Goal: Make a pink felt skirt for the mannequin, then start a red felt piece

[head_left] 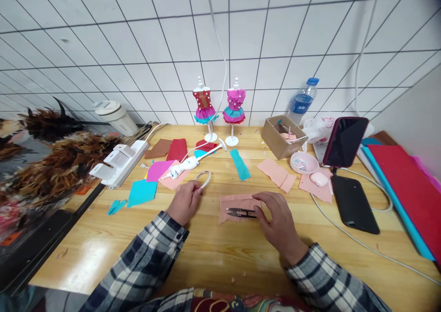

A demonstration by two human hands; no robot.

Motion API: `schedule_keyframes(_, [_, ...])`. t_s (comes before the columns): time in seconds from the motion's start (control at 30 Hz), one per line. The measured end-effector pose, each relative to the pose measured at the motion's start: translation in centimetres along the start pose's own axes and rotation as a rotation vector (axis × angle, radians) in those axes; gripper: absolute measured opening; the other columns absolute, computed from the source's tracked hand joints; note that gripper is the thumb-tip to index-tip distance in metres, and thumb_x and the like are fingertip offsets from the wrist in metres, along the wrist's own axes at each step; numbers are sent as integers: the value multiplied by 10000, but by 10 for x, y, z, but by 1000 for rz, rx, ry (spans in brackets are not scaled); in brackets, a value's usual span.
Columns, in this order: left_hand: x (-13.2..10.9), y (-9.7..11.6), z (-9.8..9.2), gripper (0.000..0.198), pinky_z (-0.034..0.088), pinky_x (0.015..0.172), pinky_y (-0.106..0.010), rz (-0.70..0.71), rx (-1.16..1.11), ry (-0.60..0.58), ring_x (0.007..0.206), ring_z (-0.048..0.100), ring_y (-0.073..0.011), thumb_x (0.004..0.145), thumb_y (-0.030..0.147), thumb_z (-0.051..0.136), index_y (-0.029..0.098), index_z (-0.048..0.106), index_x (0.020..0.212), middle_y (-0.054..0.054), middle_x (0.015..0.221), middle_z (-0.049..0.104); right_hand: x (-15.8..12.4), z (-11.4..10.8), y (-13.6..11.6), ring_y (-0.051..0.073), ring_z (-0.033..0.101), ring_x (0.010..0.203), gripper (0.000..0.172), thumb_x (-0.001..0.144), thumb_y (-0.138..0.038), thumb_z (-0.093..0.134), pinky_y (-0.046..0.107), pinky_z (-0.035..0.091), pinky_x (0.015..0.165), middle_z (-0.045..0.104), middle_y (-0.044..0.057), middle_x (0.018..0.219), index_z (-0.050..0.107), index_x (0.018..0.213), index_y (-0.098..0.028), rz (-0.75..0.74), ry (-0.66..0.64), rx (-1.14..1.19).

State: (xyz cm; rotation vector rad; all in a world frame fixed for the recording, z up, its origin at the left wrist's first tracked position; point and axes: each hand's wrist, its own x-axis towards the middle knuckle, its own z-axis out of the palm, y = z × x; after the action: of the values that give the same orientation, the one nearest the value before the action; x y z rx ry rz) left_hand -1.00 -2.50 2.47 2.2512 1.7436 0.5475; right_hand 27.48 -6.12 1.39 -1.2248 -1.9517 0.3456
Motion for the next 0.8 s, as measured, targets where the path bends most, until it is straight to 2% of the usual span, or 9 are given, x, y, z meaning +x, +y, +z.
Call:
schedule_keyframes(0.03, [-5,12,-1,210,451,722,-312,-9,-73,25,702,601,-166,992,281,270,206,447,907,-19,757,656,6,-3,-6,225,556,974,224,917,-188,529,403,437,865,637,68,1027,551,1138,-220,-6,2,37])
schedule_keyframes(0.13, [-21,49,-5,115,447,644,-253,-29,-550,123,588,557,-127,1004,313,320,230,377,949,56,642,594,29,-10,-33,206,564,911,261,908,-215,555,376,454,813,643,49,978,529,1167,-235,-28,-57,195])
schedule_keyframes(0.23, [-34,75,-8,90,423,576,-217,1,-655,173,554,519,-108,1001,303,358,237,390,949,71,633,551,49,-12,-59,201,573,940,353,893,-273,596,363,464,813,651,52,1034,487,1227,-239,-15,-93,358])
schedule_keyframes(0.33, [-40,83,-10,49,417,563,-212,63,-605,191,566,523,-106,989,263,393,237,415,953,62,660,551,57,-7,-73,204,582,964,391,861,-307,648,358,467,812,655,53,1074,496,1216,-245,14,-88,412])
schedule_keyframes(0.47, [-39,81,-12,64,423,651,-262,172,-380,294,677,540,-145,962,235,431,227,452,902,21,720,551,52,-1,-73,210,591,975,338,825,-273,683,355,467,796,668,42,1061,546,1134,-259,78,-71,414])
schedule_keyframes(0.53, [-35,80,-13,80,407,689,-288,262,-235,327,682,516,-157,948,214,445,217,483,878,13,712,543,50,-3,-70,203,596,973,418,815,-242,683,345,473,783,668,49,1111,509,1194,-257,84,-79,461])
schedule_keyframes(0.63, [-31,80,-15,113,390,751,-319,368,-108,293,669,504,-160,939,166,433,203,540,931,6,715,571,51,-10,-68,180,608,936,527,811,-208,675,322,481,763,682,47,1144,440,1280,-254,97,-128,549])
schedule_keyframes(0.7, [-29,82,-17,145,385,782,-330,383,-85,276,675,512,-161,934,143,418,195,552,944,1,717,579,54,-15,-67,169,616,932,447,818,-196,668,307,480,759,703,19,1097,490,1222,-267,103,-148,554])
schedule_keyframes(0.8, [-28,84,-19,151,385,781,-329,366,-80,273,673,512,-163,935,146,409,193,551,922,3,694,567,56,-20,-68,161,618,918,257,828,-206,668,295,471,739,710,-11,999,589,1062,-277,83,-101,480])
